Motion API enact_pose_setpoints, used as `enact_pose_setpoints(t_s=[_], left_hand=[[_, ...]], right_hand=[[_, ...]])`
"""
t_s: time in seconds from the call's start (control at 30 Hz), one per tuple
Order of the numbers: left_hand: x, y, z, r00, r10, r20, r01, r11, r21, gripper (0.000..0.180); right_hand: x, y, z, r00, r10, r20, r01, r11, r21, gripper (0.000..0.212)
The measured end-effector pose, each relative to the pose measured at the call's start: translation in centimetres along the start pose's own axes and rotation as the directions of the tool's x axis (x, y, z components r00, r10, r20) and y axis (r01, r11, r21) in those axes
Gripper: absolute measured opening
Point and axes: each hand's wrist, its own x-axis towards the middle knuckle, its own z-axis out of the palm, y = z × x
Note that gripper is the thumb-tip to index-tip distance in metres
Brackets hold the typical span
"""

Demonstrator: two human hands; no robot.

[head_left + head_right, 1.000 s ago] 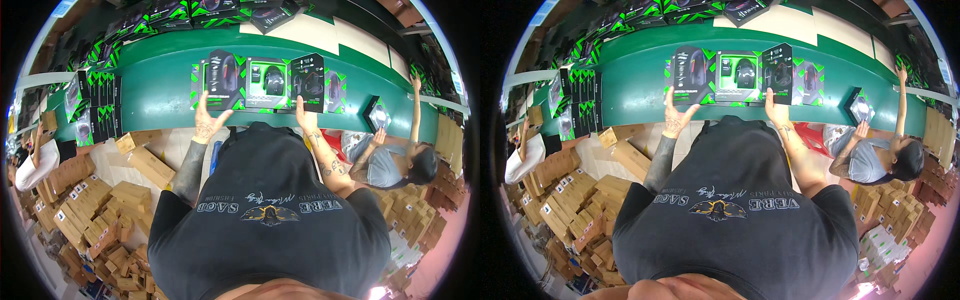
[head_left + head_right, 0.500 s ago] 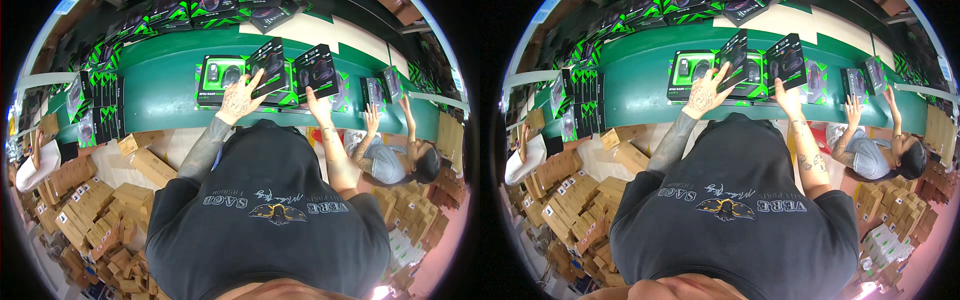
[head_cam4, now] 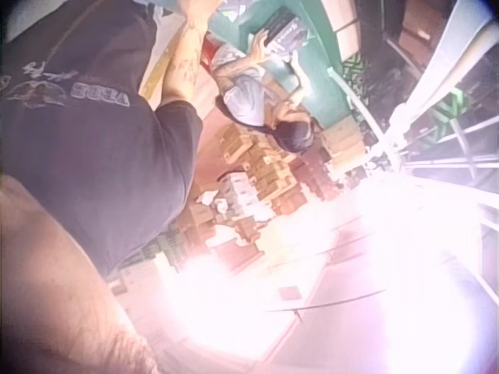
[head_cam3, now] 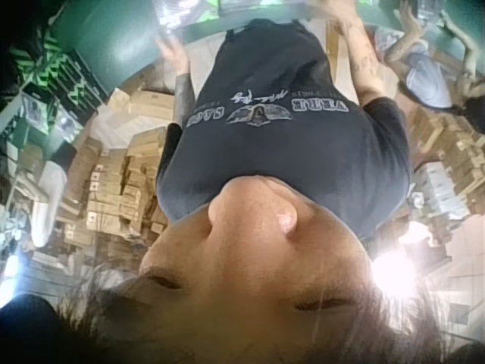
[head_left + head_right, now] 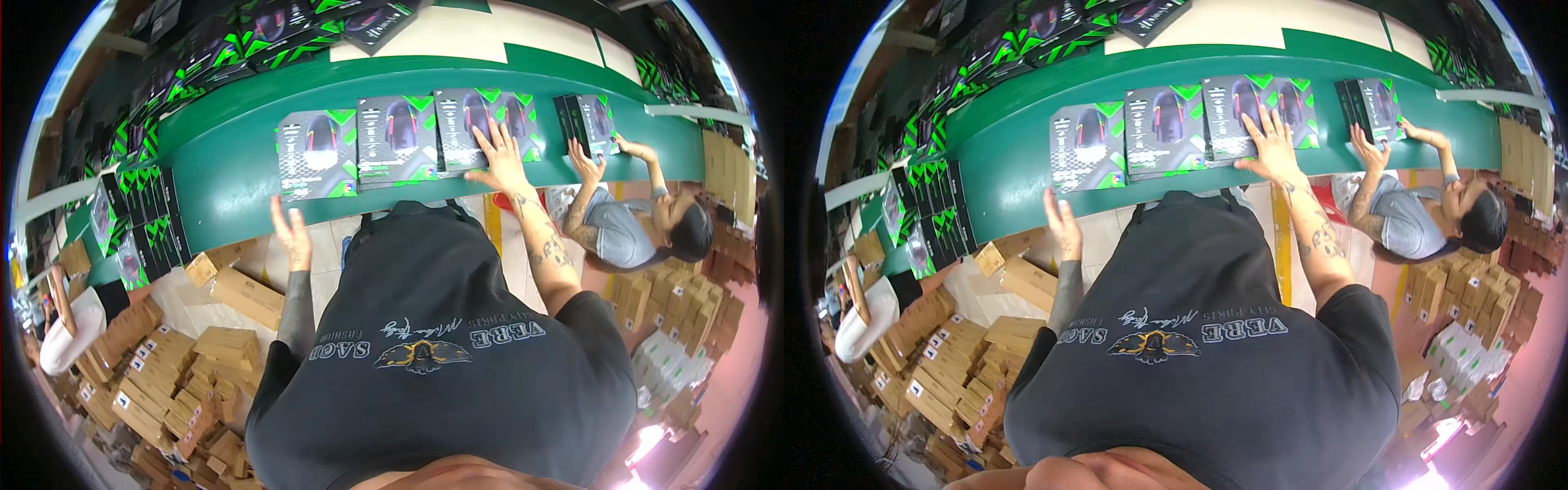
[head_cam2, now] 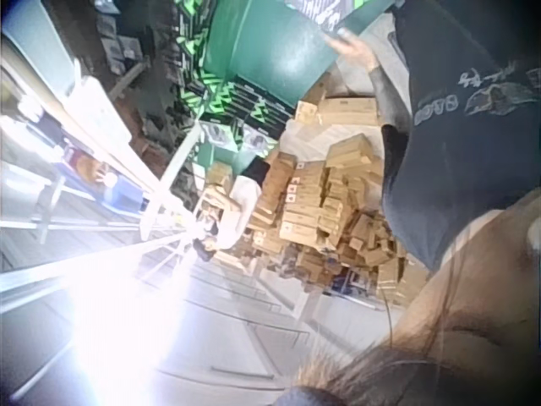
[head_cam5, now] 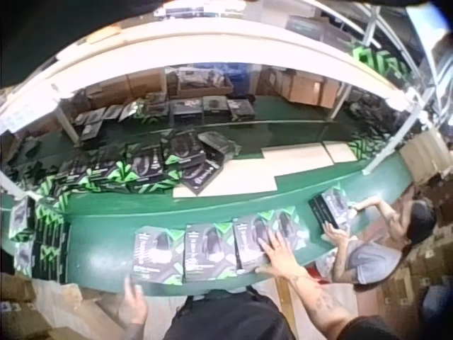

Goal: Sorting and arranging computer mouse packaging on an assembly line conveyor belt.

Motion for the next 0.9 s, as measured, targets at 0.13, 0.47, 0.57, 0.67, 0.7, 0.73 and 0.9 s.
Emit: enact_pose_setpoints(t_s=[0.13,0.47,0.57,0.67,0.7,0.73,0.9], left_hand=[[3.3,-1.5,-1.1,0.976,-0.187,-0.114,0.183,0.982,-0.041,0.053],[7.6,4.0,2.5,0.921,-0.307,0.241,0.215,0.914,0.344,0.071],[7.5,5.5,2.5,0.899,-0.376,0.224,0.305,0.905,0.295,0.071],[7.0,5.3,3.1,0.924,-0.32,0.211,0.26,0.928,0.265,0.07],[7.0,4.8,3.2,0.923,-0.318,0.218,0.257,0.929,0.266,0.07],[7.1,4.1,3.3,0.925,-0.296,0.238,0.247,0.945,0.215,0.069],[7.6,0.9,2.2,0.913,-0.314,0.26,0.281,0.947,0.158,0.065]], right_hand=[[0.7,2.1,2.3,0.984,-0.09,-0.152,0.103,0.991,0.081,0.084],[-0.7,4.9,2.1,0.774,0.316,-0.548,0.0,0.867,0.499,0.028],[-0.6,6.0,-0.7,0.806,0.445,-0.39,-0.146,0.788,0.598,0.033],[-0.2,7.7,-1.4,0.835,0.47,-0.288,-0.153,0.7,0.698,0.038],[-0.3,8.4,-1.6,0.852,0.496,-0.17,-0.233,0.649,0.724,0.039],[-0.5,8.9,-1.3,0.848,0.502,-0.17,-0.238,0.646,0.725,0.039],[-2.9,8.7,-3.8,0.914,0.291,0.284,-0.392,0.45,0.802,0.029]])
